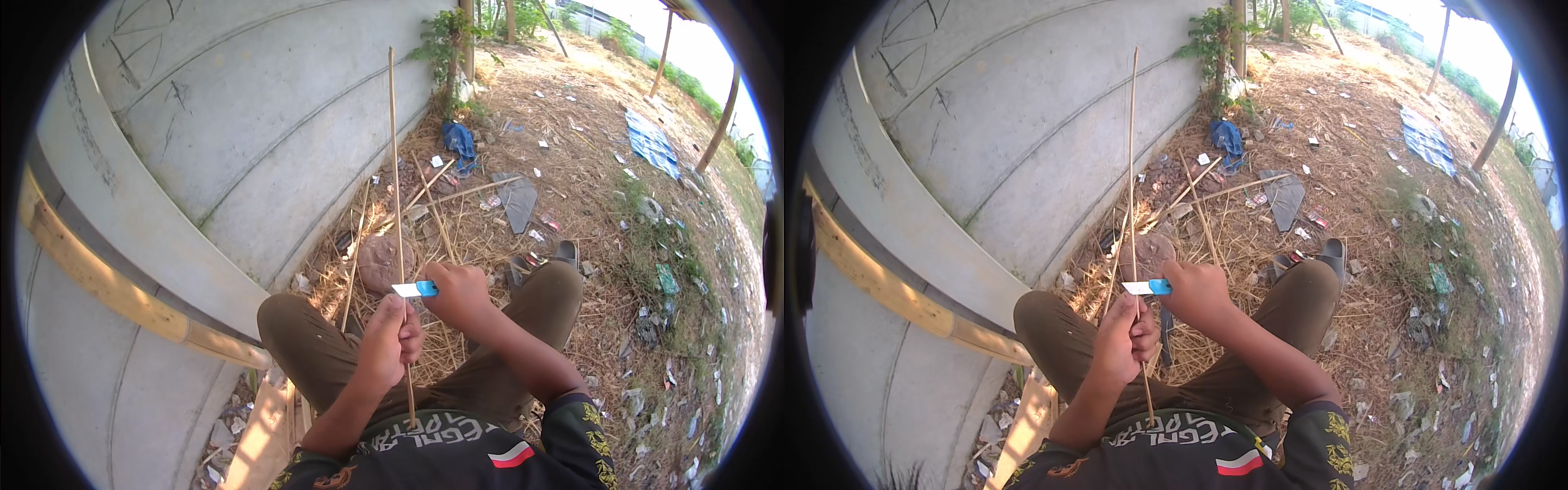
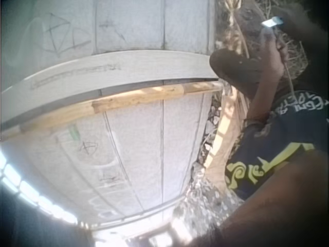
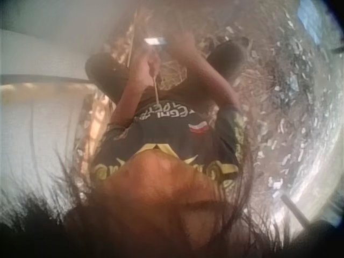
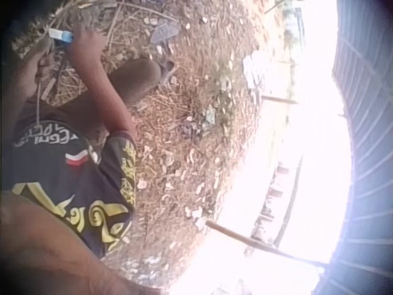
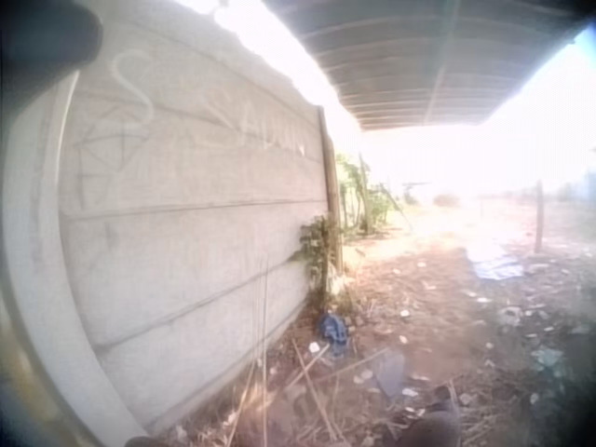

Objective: The person sits on the ground and uses a machete to shave and shape a long piece of bamboo. They repeatedly strike the bamboo against a rock to split it into thinner strips. The person then uses a small blue tool to scrape and smooth the surface of the bamboo strips.

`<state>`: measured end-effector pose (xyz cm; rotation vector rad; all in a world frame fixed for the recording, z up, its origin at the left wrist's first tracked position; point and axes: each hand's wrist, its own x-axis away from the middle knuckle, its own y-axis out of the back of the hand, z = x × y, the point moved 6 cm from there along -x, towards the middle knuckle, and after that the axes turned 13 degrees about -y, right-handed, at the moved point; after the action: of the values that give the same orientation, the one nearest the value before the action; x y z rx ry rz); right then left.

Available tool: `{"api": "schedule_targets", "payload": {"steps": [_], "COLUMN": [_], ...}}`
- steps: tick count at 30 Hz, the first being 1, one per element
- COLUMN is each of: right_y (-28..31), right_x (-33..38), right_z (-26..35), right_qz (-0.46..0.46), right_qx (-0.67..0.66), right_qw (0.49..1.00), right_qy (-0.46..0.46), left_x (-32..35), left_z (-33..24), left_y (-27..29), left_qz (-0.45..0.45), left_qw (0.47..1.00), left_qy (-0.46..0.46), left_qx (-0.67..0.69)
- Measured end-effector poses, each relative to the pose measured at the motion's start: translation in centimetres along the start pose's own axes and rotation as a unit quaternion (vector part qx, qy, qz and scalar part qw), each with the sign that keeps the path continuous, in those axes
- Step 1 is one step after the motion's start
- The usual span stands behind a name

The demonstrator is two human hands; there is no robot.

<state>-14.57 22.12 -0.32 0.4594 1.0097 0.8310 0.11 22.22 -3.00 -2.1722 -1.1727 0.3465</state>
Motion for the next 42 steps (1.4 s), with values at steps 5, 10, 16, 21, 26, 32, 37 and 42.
{"api": "schedule_targets", "payload": {"steps": [5,10,16,21,26,32,37,42], "right_y": [0.3,2.3,9.9,13.1,6.2,7.2,13.9,11.7], "right_x": [-1.0,-5.7,-18.2,-16.9,-7.3,-10.2,-18.5,-21.1], "right_z": [0.0,-2.7,-22.3,-13.8,-6.4,-7.3,-11.6,-18.9], "right_qz": [-0.009,-0.015,-0.085,-0.092,-0.023,-0.085,-0.167,-0.126], "right_qx": [-0.014,0.119,0.347,0.154,0.145,0.177,0.187,0.27], "right_qw": [0.999,0.973,0.886,0.938,0.985,0.978,0.902,0.888], "right_qy": [-0.027,-0.199,-0.294,-0.295,-0.087,-0.064,-0.351,-0.35], "left_x": [1.1,1.9,3.1,0.5,-3.2,-1.5,1.9,2.7], "left_z": [0.1,1.2,2.3,1.2,0.0,-2.9,-1.8,-4.1], "left_y": [-1.3,-0.9,-1.9,-1.2,-0.7,-1.6,-1.6,2.1], "left_qz": [0.06,0.084,0.136,0.096,0.107,0.125,0.137,0.116], "left_qw": [0.998,0.986,0.966,0.976,0.942,0.928,0.923,0.909], "left_qy": [0.016,0.034,0.041,0.016,-0.061,-0.081,-0.07,-0.045], "left_qx": [-0.02,-0.143,-0.216,-0.194,-0.313,-0.342,-0.353,-0.398]}}
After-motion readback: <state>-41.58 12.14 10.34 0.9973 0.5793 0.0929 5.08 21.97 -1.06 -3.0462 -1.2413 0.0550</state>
